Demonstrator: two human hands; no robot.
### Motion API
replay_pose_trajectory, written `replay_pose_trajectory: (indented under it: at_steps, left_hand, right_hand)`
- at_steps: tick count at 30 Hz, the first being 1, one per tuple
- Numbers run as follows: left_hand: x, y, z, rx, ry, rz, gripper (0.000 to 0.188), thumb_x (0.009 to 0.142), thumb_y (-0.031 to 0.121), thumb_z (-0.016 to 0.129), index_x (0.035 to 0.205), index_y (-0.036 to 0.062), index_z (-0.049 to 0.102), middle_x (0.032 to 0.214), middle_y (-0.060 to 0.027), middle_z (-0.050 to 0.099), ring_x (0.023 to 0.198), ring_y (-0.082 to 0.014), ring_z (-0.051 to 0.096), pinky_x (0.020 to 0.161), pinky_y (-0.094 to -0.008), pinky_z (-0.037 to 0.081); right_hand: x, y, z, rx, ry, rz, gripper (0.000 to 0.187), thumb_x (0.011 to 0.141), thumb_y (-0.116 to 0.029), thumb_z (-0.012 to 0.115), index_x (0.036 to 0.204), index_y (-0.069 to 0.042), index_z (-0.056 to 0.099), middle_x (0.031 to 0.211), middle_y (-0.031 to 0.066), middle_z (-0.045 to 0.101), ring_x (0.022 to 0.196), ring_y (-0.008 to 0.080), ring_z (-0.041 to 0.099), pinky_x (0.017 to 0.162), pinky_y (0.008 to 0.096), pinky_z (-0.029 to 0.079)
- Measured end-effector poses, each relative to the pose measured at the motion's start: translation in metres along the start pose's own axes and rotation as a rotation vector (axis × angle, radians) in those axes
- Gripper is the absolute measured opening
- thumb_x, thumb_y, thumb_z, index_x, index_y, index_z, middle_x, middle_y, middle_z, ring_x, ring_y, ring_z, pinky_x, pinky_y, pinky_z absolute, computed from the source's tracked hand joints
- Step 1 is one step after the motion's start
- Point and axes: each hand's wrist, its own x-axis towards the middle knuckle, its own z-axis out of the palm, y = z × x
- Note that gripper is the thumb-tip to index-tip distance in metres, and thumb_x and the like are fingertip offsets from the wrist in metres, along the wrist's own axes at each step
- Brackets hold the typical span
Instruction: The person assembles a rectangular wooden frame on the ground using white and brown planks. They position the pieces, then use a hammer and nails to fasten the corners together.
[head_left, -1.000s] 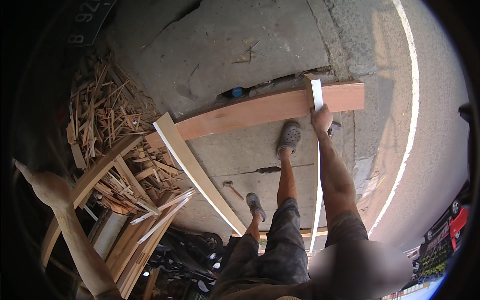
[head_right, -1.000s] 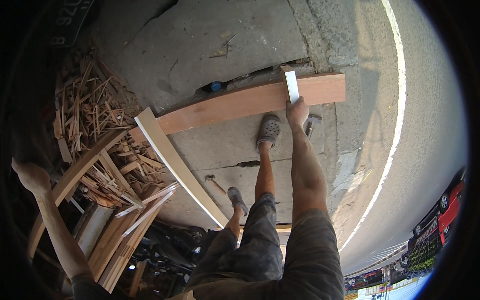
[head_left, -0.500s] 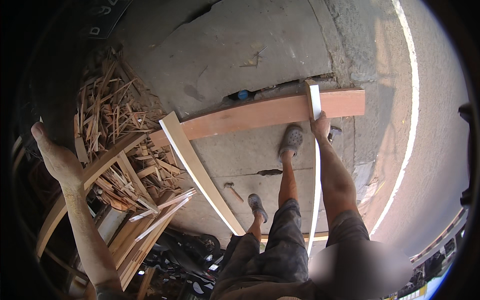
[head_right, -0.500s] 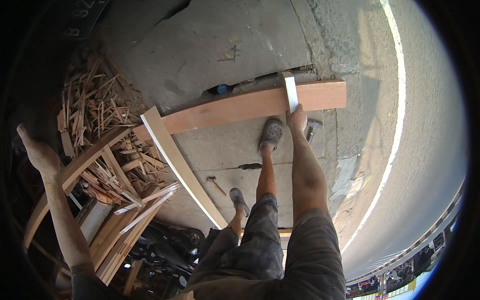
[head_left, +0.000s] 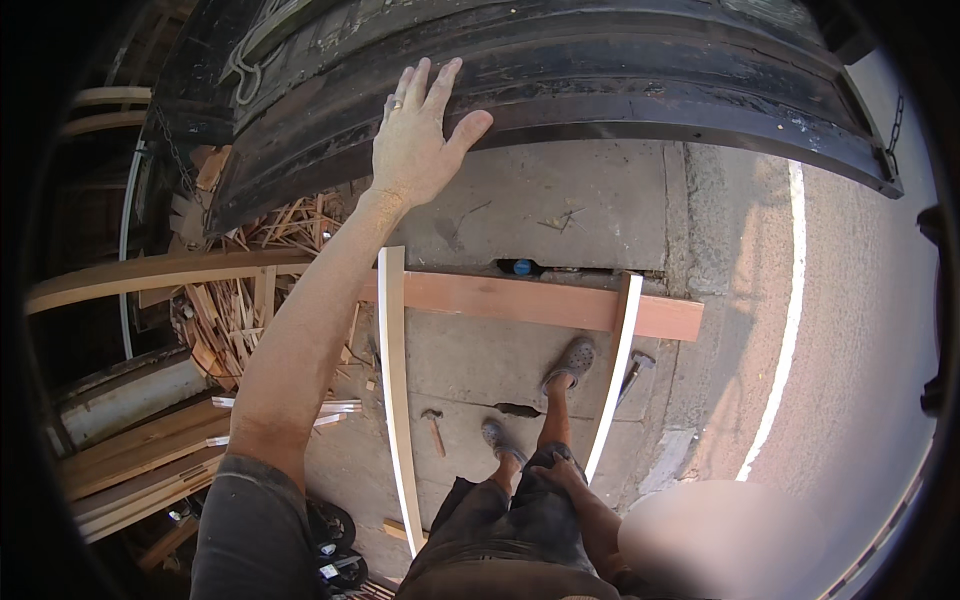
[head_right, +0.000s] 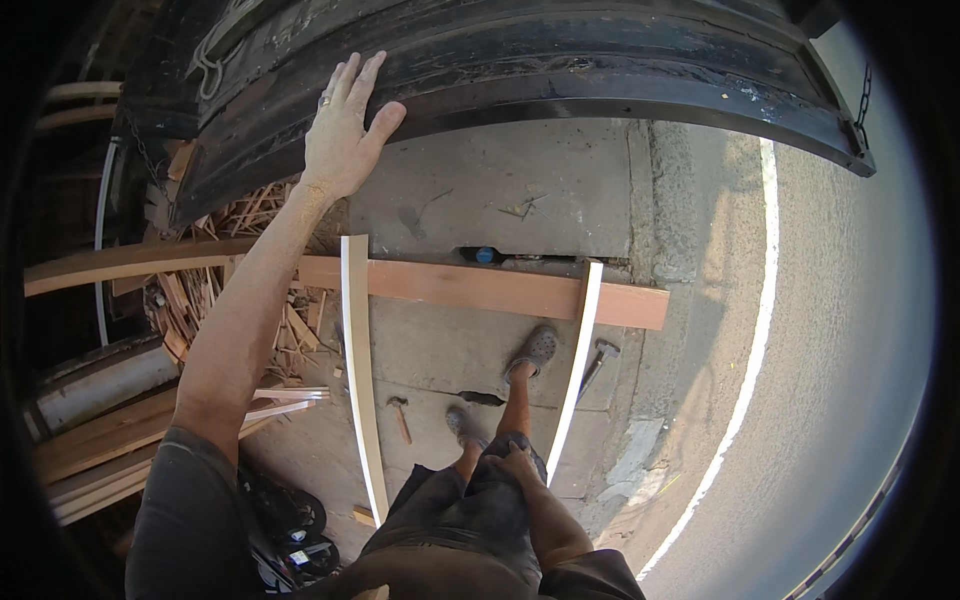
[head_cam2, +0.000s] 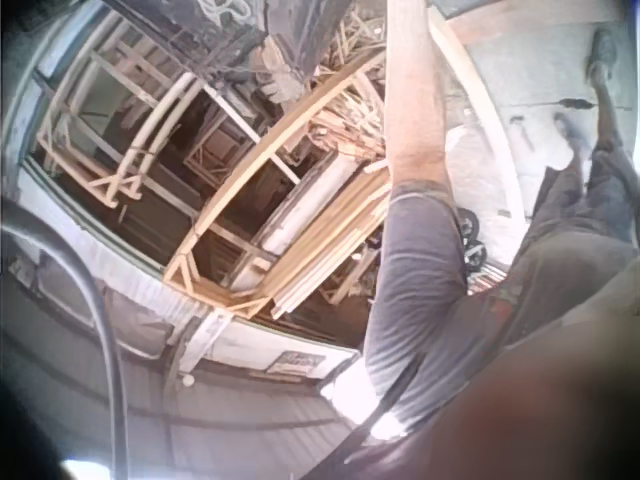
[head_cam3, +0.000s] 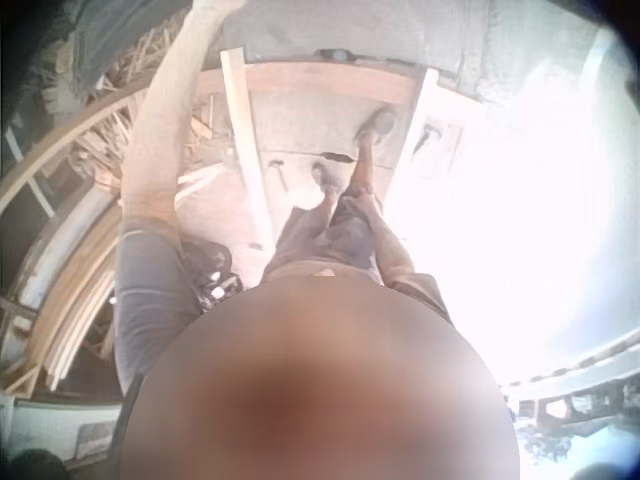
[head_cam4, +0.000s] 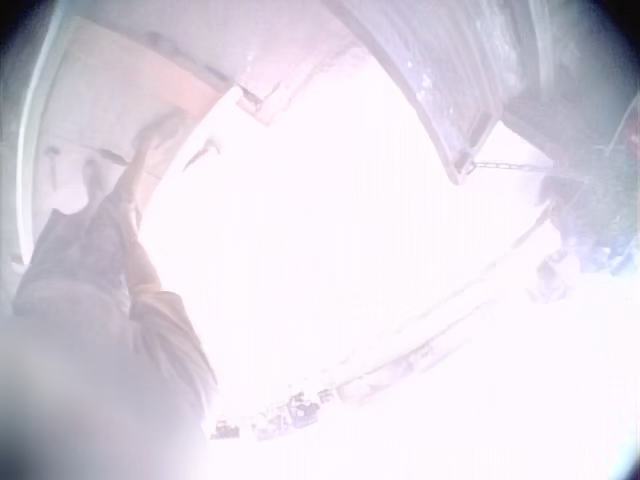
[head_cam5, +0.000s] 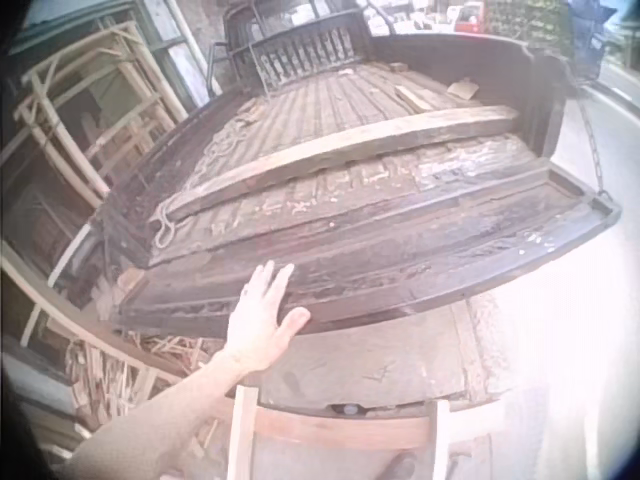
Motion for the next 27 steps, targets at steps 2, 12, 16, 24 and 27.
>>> replay_pose_trajectory:
  at_steps: [2,12,16,24,27]
  left_hand:
    - [-0.023,0.0,-0.007,-0.133,0.133,0.054,0.098,0.103,0.077,0.047,0.174,0.0169,0.017,0.177,-0.031,0.01,0.165,-0.0486,0.005,0.134,-0.0599,0.004]
    - [-0.63,0.024,0.068,-0.381,-1.091,-0.308,0.108,0.098,0.077,0.054,0.168,-0.0011,0.028,0.169,-0.0293,0.036,0.155,-0.0429,0.039,0.126,-0.0502,0.035]
    - [-0.849,0.033,0.019,-0.872,-1.354,-0.542,0.075,0.106,0.069,0.048,0.131,0.0043,0.077,0.133,-0.0253,0.073,0.13,-0.0422,0.065,0.111,-0.0503,0.048]
    - [-0.989,-0.023,-0.038,-0.99,-0.409,-0.97,0.06,0.109,0.048,0.063,0.145,0.0013,0.064,0.137,-0.0147,0.072,0.128,-0.0268,0.066,0.105,-0.0408,0.053]
    - [-1.048,0.014,-0.002,-1.365,0.031,-1.637,0.065,0.106,0.053,0.066,0.145,0.0014,0.062,0.134,-0.0136,0.07,0.122,-0.0262,0.067,0.098,-0.0429,0.054]
  right_hand:
    - [-0.011,0.01,-0.001,-0.017,-0.049,-0.035,0.131,0.077,-0.085,0.073,0.168,0.0,0.032,0.161,0.033,0.048,0.155,0.0424,0.043,0.127,0.0478,0.035]
    - [-0.089,0.183,0.063,0.163,0.044,-0.427,0.069,0.098,-0.052,0.067,0.151,-0.008,0.059,0.119,0.0199,0.075,0.111,0.0345,0.072,0.094,0.05,0.056]
    - [-0.12,0.209,0.088,0.647,-0.108,-0.084,0.039,0.098,-0.033,0.067,0.13,-0.01,0.07,0.105,0.0106,0.075,0.094,0.0231,0.071,0.076,0.0465,0.057]
    - [-0.139,0.084,0.054,0.278,-0.016,-0.363,0.031,0.101,-0.031,0.067,0.118,-0.005,0.074,0.095,0.0036,0.074,0.08,0.0172,0.068,0.075,0.0345,0.056]
    - [-0.12,0.015,0.034,-0.084,0.023,-0.594,0.032,0.102,-0.031,0.067,0.117,-0.004,0.074,0.095,0.0038,0.073,0.081,0.0175,0.068,0.076,0.0344,0.056]
